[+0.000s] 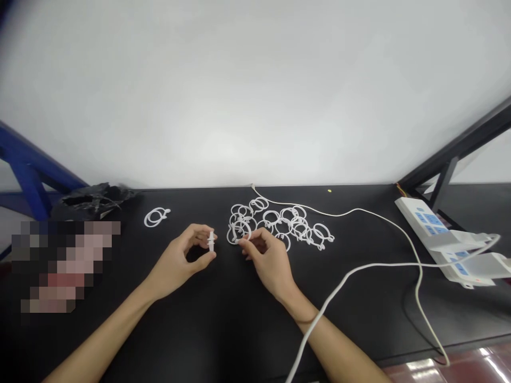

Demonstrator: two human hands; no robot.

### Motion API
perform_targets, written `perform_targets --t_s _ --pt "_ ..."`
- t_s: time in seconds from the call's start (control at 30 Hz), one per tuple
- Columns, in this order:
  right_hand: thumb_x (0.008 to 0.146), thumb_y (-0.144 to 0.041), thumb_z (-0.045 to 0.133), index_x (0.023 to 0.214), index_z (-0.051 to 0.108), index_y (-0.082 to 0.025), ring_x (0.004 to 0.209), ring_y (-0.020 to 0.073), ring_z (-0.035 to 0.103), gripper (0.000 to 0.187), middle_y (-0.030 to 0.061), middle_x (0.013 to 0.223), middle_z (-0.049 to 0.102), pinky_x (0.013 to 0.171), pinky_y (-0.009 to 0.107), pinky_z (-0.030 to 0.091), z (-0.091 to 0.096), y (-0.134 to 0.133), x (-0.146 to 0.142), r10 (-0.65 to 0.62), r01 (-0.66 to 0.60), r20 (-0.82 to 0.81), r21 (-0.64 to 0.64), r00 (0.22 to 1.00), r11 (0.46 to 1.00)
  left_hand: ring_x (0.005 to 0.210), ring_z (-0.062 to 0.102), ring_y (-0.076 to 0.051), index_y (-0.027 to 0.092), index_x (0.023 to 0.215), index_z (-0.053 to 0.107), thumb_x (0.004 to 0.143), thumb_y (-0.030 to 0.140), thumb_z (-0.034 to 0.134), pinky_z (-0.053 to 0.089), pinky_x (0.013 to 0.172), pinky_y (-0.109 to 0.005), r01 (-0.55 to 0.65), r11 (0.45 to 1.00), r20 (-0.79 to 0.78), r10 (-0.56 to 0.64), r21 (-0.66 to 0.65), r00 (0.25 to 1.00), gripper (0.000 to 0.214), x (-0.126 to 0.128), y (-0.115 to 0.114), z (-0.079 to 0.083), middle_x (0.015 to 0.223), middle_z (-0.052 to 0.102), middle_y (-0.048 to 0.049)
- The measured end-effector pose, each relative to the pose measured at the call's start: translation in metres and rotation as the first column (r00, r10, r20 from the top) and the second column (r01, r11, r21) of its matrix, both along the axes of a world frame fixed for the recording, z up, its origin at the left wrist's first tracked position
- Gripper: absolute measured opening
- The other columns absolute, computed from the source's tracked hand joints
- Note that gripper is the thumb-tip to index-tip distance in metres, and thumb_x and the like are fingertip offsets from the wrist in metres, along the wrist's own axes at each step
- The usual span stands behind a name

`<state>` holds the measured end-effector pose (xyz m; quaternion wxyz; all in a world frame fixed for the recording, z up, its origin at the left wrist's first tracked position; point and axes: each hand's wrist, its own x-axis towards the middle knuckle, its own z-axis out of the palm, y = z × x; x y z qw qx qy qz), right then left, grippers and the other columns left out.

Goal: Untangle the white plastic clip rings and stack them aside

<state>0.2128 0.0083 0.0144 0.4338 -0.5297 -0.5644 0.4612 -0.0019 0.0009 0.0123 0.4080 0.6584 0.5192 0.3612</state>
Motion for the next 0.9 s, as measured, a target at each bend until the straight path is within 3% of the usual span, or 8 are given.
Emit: perform_targets --t_s 0.1,0.2,0.3,0.43,0.7,0.9 --pt "0.086 -0.033 0.065 0.086 0.064 -0.021 0.059 0.0125 0.055 0.012 0.0002 0.073 0.064 0.059 0.028 0.049 -0.003 -0.003 0.003 -0.042 -0.033 0.343 0.211 0.938 0.977 0.095 0.059 -0.02 0.025 0.116 0.052 0.084 0.034 0.065 0.049 0.089 -0.038 -0.057 0.986 -0.169 0.083 0.156 0.982 0.036 0.001 -0.001 0.002 0.105 0.061 -0.0029" --pt "0.087 -0.029 0.063 0.106 0.06 -0.023 0.06 0.0122 0.052 0.02 0.0019 0.086 0.063 0.06 0.029 0.05 -0.006 -0.007 0.003 -0.091 -0.078 0.465 0.332 0.881 0.94 0.1 0.057 -0.022 0.025 0.12 0.053 0.086 0.036 0.062 0.049 0.089 -0.039 0.007 0.961 -0.308 0.082 0.278 0.948 0.036 0.003 -0.003 0.002 0.109 0.059 -0.0044" --pt "0.089 -0.025 0.06 0.12 0.053 -0.024 0.068 0.013 0.057 0.031 0.0039 0.096 0.062 0.065 0.029 0.052 -0.006 -0.011 0.001 0.007 -0.203 0.459 0.38 0.889 0.902 0.102 0.056 -0.023 0.026 0.123 0.052 0.088 0.038 0.059 0.048 0.09 -0.04 0.107 0.935 -0.387 0.034 0.338 0.921 0.038 0.005 -0.005 -0.003 0.11 0.06 -0.0043" --pt "0.093 -0.02 0.052 0.119 0.054 -0.026 0.074 0.0122 0.061 0.026 0.0032 0.096 0.062 0.067 0.027 0.053 -0.005 -0.015 -0.002 0.194 -0.387 0.453 0.384 0.87 0.838 0.098 0.055 -0.023 0.025 0.123 0.054 0.089 0.04 0.06 0.047 0.093 -0.042 0.193 0.908 -0.431 -0.015 0.372 0.902 0.038 0.007 -0.007 -0.006 0.105 0.063 -0.0036" --pt "0.095 -0.015 0.049 0.111 0.057 -0.024 0.078 0.0125 0.062 0.021 0.0035 0.095 0.062 0.07 0.026 0.053 -0.004 -0.016 -0.006 0.208 -0.38 0.396 0.426 0.894 0.821 0.094 0.054 -0.022 0.023 0.121 0.058 0.089 0.042 0.06 0.048 0.089 -0.041 0.235 0.89 -0.445 -0.04 0.391 0.894 0.037 0.007 -0.006 -0.004 0.1 0.064 -0.0045" --pt "0.093 -0.013 0.051 0.098 0.058 -0.023 0.074 0.0117 0.06 0.012 0.001 0.086 0.061 0.068 0.024 0.05 -0.004 -0.015 -0.007 0.188 -0.341 0.362 0.426 0.913 0.838 0.094 0.054 -0.022 0.02 0.121 0.058 0.091 0.04 0.058 0.049 0.088 -0.041 0.251 0.881 -0.457 -0.045 0.4 0.888 0.036 0.009 -0.005 -0.004 0.101 0.065 -0.0055"
